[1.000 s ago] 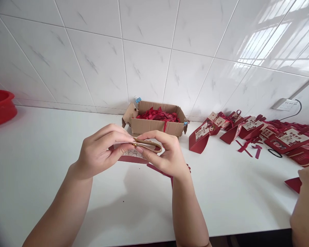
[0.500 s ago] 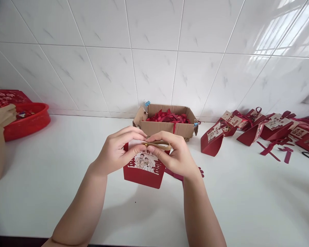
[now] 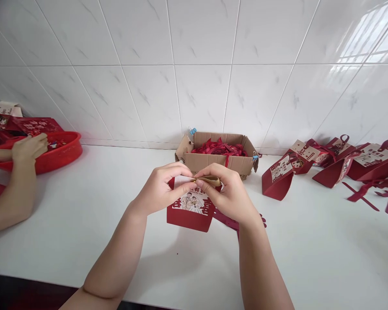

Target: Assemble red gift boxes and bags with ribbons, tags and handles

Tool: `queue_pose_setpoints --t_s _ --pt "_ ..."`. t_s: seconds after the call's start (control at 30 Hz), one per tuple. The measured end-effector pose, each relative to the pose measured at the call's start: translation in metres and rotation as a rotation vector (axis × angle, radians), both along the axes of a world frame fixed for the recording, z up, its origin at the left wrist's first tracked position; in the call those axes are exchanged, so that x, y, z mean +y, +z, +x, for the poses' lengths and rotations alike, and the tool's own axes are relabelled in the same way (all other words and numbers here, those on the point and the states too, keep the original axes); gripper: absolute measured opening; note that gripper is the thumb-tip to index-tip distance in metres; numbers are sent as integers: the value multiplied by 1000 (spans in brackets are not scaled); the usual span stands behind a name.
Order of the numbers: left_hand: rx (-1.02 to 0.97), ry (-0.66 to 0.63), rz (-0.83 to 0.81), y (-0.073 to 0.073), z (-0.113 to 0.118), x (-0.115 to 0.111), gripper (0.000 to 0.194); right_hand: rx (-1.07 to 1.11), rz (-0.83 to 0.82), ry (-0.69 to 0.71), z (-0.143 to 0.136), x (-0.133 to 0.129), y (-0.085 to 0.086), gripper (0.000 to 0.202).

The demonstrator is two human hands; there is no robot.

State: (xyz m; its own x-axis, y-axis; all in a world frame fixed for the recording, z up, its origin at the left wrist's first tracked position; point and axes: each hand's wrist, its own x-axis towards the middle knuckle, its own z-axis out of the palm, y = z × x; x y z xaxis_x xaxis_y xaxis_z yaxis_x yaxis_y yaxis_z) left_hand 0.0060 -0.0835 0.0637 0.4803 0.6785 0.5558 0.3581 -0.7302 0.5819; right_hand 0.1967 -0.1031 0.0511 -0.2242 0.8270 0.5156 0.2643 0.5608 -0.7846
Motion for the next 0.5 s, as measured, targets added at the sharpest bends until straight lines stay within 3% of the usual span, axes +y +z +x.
queue_pose_setpoints --t_s 0.5 --pt "53 39 -152 -4 5 2 10 -76 -53 -118 -1 2 0 10"
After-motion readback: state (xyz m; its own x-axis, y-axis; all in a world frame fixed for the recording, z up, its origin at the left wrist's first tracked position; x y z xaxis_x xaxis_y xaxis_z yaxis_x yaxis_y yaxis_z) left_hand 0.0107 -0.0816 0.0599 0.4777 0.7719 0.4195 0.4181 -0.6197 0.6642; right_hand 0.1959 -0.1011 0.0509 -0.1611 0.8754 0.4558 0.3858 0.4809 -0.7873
